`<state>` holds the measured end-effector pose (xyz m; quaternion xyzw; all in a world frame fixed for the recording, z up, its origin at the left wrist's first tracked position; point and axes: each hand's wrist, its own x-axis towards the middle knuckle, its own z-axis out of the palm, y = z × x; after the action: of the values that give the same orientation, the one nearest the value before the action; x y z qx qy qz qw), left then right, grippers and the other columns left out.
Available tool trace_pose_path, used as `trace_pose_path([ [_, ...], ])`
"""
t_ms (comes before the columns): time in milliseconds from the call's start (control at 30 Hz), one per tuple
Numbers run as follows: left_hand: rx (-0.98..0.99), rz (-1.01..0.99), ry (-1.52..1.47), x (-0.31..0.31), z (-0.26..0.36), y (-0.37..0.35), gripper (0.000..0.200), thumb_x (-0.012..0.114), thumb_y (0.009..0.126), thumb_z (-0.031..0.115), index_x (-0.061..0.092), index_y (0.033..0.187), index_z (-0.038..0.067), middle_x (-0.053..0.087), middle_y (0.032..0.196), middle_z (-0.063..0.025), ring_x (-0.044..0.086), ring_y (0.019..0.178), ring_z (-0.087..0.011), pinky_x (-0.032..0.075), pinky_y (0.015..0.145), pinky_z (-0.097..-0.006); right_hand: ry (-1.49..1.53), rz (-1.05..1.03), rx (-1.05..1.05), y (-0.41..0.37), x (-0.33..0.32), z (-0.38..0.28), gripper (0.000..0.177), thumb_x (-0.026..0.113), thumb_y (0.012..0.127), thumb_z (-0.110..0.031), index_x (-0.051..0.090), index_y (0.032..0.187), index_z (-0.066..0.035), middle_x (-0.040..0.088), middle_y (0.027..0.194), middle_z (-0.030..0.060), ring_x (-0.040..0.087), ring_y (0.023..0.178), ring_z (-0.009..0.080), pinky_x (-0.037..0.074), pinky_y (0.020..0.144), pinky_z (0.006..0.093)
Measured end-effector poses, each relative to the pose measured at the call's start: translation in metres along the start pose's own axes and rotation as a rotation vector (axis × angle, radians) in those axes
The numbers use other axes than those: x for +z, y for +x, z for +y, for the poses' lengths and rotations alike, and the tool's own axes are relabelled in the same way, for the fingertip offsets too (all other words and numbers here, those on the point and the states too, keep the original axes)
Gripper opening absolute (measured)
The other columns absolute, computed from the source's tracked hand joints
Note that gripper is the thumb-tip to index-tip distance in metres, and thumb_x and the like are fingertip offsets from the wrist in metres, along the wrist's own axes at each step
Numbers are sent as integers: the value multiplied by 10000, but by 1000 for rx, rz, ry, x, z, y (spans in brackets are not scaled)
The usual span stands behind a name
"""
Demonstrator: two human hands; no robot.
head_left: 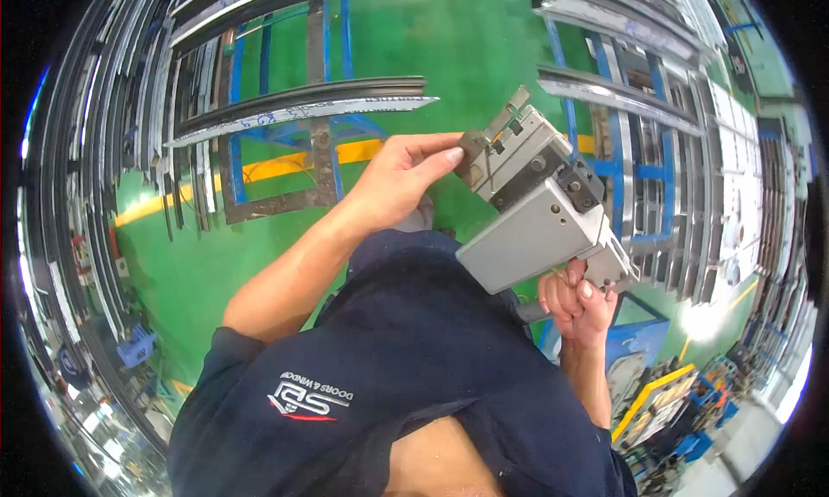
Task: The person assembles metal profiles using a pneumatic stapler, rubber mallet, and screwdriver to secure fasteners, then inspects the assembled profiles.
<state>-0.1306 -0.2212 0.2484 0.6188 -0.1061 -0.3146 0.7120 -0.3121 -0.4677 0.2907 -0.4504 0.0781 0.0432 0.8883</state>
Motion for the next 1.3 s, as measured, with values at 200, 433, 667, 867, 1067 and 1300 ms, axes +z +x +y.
trace_pose_path([
  [200, 160, 133, 749, -95, -39, 23, 662, 681, 988, 331, 447, 1556, 83, 563, 1493, -154, 504, 1388, -287, 388, 1163, -417, -630, 386, 177, 63, 37, -38, 280, 729, 926, -86, 597, 1109, 80, 472, 594, -5, 372, 446, 101, 298, 453, 279],
  [433, 54, 372, 1599, -281, -84, 39, 1115, 834, 743, 593, 287, 1620, 176, 412, 1600, -114, 302, 1525, -375, 216, 1263, -564, -1424, 204, 538, 140, 10, -58, 202, 750, 888, -191, 659, 917, -12, 603, 669, 8, 512, 562, 101, 416, 549, 304],
  [667, -145, 157, 1585, -353, -90, 44, 985, 906, 668, 483, 490, 1478, 109, 566, 1432, -117, 462, 1393, -353, 291, 1226, -538, -1724, -125, 788, 235, 18, -53, 303, 759, 884, -257, 709, 1065, -20, 679, 747, 121, 624, 640, 202, 503, 669, 372],
  [867, 44, 279, 1520, -343, -99, 28, 894, 945, 592, 286, 545, 1367, 87, 595, 1344, -102, 532, 1264, -331, 386, 1150, -485, -1823, -329, 808, 287, 15, -39, 358, 794, 880, -273, 706, 1129, -32, 643, 702, 201, 619, 595, 293, 491, 641, 422],
  [1067, 102, 333, 1516, -344, -105, 26, 881, 938, 585, 316, 562, 1353, 100, 602, 1320, -81, 540, 1255, -319, 396, 1139, -478, -1864, -464, 856, 317, 27, -22, 304, 781, 895, -276, 693, 1046, -28, 624, 694, 217, 612, 615, 347, 475, 624, 436],
  [1300, 91, 371, 1492, -343, -108, 23, 903, 940, 565, 296, 557, 1363, 112, 595, 1354, -76, 529, 1278, -320, 375, 1174, -491, -1879, -537, 824, 325, 32, -16, 336, 799, 880, -323, 681, 979, -25, 668, 785, 239, 630, 752, 456, 496, 671, 478],
])
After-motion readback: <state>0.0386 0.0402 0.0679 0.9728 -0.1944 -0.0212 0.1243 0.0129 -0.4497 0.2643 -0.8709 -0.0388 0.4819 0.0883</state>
